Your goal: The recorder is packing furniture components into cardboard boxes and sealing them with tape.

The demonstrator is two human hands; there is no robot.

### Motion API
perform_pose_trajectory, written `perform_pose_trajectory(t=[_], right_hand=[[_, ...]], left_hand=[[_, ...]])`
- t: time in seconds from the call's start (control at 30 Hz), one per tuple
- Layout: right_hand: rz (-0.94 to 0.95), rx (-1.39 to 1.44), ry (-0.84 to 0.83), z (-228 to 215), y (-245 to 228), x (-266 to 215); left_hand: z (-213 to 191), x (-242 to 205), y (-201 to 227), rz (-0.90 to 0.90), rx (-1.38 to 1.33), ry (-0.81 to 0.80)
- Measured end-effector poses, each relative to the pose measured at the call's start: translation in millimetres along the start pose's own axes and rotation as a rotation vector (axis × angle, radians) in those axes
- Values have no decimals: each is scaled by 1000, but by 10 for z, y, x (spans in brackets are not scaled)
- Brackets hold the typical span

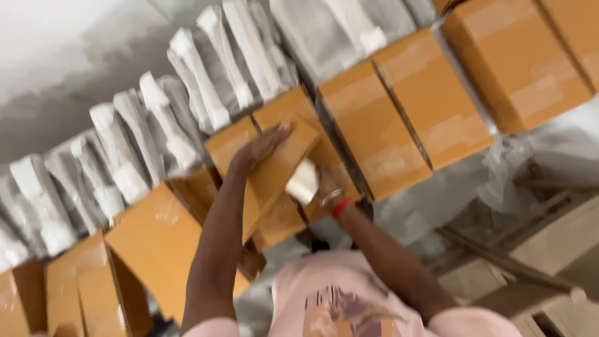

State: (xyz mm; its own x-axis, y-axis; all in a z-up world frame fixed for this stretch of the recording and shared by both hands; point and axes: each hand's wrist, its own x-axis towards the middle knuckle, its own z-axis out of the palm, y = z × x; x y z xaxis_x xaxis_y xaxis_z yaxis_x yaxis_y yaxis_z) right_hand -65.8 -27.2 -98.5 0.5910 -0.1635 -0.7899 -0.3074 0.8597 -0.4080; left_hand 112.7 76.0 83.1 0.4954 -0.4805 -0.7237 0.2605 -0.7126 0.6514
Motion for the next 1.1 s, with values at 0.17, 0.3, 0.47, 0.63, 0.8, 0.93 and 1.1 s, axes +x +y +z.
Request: perform_pose_trajectory(t=[0.17,0.3,0.47,0.63,0.8,0.93,1.1], right_hand=[[163,-23,-389,-369,864,-38],[-12,-603,-583,69,565,-810],[-47,-775,-624,-357,32,-855],[-11,-749,-507,-1005,-491,-956],[-4,-656,-277,-1405,-711,-1079],[37,-656,-312,-1621,-697,-991],[52,-750,-380,-1376,-787,-1133]], left_hand=[[-69,442,-466,72,-62,-55],[-152,703,-560,-26,25,-68],[-22,30,-435,419,209,292],[183,-1031,-932,588,1,742],[497,-1879,-1558,415,58,1026],[715,-2130,-1733,346,-59,1067],[806,-2195,-1616,417,-67,1133]])
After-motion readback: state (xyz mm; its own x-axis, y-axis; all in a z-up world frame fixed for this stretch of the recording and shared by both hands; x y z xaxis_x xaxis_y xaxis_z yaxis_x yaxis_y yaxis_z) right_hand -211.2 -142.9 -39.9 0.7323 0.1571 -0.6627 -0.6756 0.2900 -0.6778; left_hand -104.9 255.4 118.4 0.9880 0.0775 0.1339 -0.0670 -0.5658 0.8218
